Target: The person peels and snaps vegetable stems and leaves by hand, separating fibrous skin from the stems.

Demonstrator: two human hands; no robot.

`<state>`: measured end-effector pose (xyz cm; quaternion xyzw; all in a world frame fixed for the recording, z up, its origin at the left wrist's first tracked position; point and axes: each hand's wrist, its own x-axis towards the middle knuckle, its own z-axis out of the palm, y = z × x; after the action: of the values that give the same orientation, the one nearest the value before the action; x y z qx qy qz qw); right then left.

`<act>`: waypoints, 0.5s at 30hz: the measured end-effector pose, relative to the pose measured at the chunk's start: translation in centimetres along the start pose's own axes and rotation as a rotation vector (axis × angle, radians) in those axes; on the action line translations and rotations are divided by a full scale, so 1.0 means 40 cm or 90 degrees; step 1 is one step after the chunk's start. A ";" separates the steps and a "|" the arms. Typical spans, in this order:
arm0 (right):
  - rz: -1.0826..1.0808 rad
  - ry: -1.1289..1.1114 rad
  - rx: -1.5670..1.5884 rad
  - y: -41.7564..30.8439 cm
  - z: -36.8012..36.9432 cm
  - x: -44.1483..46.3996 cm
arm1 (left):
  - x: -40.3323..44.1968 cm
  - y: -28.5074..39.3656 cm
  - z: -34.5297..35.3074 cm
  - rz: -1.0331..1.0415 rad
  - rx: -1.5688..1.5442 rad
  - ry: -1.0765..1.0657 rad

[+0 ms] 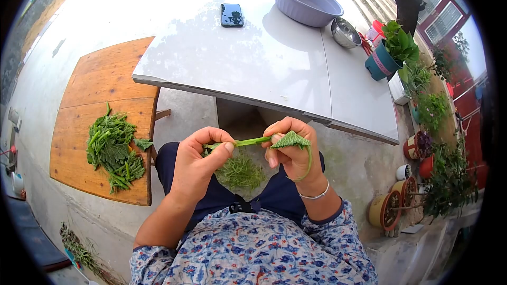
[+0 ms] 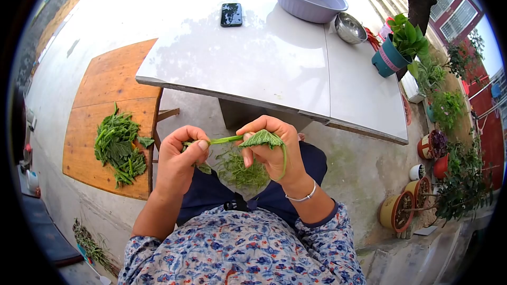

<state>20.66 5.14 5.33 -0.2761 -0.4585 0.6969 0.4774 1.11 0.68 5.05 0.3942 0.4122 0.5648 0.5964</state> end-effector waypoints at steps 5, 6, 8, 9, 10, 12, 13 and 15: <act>-0.011 0.005 0.057 -0.001 -0.018 0.002 | 0.005 -0.007 -0.026 0.007 -0.014 0.039; -0.019 0.004 0.072 0.000 -0.023 0.002 | 0.007 -0.010 -0.032 0.009 -0.020 0.055; -0.018 0.012 0.086 0.001 -0.027 0.002 | 0.009 -0.013 -0.044 0.010 -0.024 0.072; -0.017 0.020 0.098 0.000 -0.030 0.001 | 0.010 -0.014 -0.050 0.014 -0.029 0.078; -0.017 0.019 0.098 -0.002 -0.033 0.000 | 0.012 -0.015 -0.055 0.017 -0.033 0.085; -0.034 0.014 0.092 -0.008 -0.042 -0.001 | 0.017 -0.021 -0.069 0.016 -0.041 0.099; -0.033 0.011 0.095 -0.009 -0.048 0.000 | 0.019 -0.024 -0.076 0.014 -0.048 0.114; -0.067 0.020 0.120 -0.008 -0.064 0.005 | 0.024 -0.028 -0.086 0.016 -0.051 0.122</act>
<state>22.84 6.32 4.55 -0.2169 -0.3971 0.7065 0.5442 -1.70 1.59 2.74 0.3192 0.4394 0.6235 0.5623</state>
